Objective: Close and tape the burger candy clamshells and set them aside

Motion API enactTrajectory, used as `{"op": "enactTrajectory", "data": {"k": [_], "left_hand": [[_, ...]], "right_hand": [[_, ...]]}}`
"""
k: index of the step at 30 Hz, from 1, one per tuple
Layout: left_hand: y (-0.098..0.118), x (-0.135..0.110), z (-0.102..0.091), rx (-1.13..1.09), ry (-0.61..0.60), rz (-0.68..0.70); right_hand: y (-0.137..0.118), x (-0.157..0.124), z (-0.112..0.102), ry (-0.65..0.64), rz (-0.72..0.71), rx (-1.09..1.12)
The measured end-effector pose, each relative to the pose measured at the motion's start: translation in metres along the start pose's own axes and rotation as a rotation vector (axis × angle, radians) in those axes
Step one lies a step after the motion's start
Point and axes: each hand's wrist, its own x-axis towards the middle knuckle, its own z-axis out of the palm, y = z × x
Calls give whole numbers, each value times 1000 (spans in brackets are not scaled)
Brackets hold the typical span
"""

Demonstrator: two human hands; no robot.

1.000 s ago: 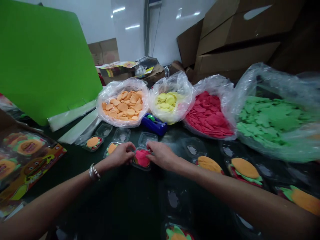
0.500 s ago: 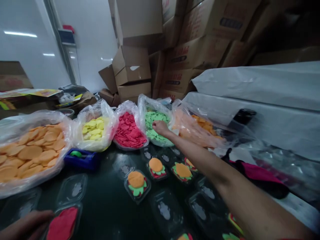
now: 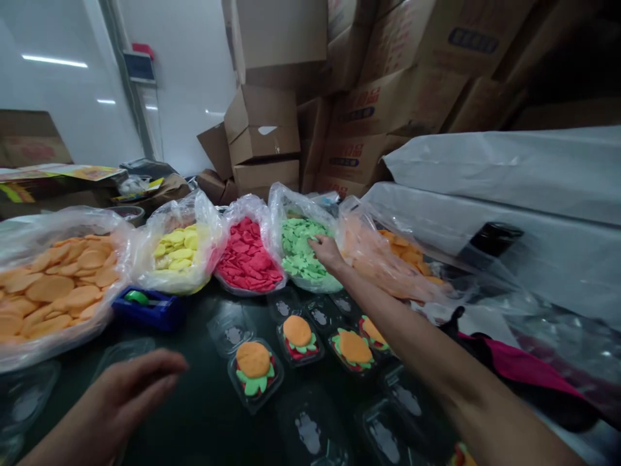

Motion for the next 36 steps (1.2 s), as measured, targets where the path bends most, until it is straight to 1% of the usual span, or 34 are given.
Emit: {"op": "enactTrajectory", "data": {"k": [1, 2, 4, 5, 6, 8, 10, 11, 13, 15, 16, 18, 20, 21, 22, 24, 26, 28, 30, 31, 33, 36], "left_hand": [[11, 7, 1, -94, -67, -36], [21, 12, 2, -215, -103, -83], [34, 19, 4, -545, -99, -195], [36, 20, 3, -682, -112, -244], [34, 18, 2, -780, -120, -273], [23, 10, -8, -876, -120, -271], [7, -4, -27, -874, -53, -253], [-2, -13, -38, -834, 0, -249], [-20, -30, -59, -694, 99, -268], [-37, -42, -72, -480, 121, -311], [-45, -46, -75, -381, 103, -335], [-60, -49, -73, -237, 40, -368], [-71, -49, -67, -160, -1, -370], [-74, -50, -64, -141, 0, -364], [-76, -50, -62, -100, 10, -347], [-76, -53, -60, 49, 56, -279], [-72, -58, -58, 240, 99, -151], [-67, -62, -54, 402, 89, 0], [-62, -66, -48, 501, 39, 80], [-61, -66, -45, 552, 9, 84], [-60, -67, -41, 648, -46, 42], [-64, -65, -41, 717, -96, -8]], "right_hand": [[-13, -17, 11, -84, -19, 67], [-26, -35, 25, -190, -37, 133], [-53, -75, 59, -423, -66, 254], [-66, -94, 77, -538, -77, 306], [-79, -111, 94, -644, -84, 352], [-103, -139, 126, -820, -89, 436], [-123, -158, 154, -911, -170, 429], [-132, -165, 167, -926, -240, 392], [-145, -177, 192, -911, -392, 290], [-150, -188, 212, -870, -487, 205], [-150, -192, 220, -847, -507, 176], [-143, -199, 233, -799, -544, 103], [-131, -203, 240, -775, -570, 32], [-125, -204, 241, -772, -583, 3], [-120, -203, 242, -775, -598, -22], [-111, -203, 242, -785, -630, -55], [-108, -203, 243, -791, -661, -68], [-108, -205, 247, -788, -692, -75], [-110, -207, 251, -771, -717, -81], [-111, -208, 253, -756, -723, -83], [-113, -208, 256, -726, -716, -78], [-112, -206, 257, -718, -707, -44]]}}
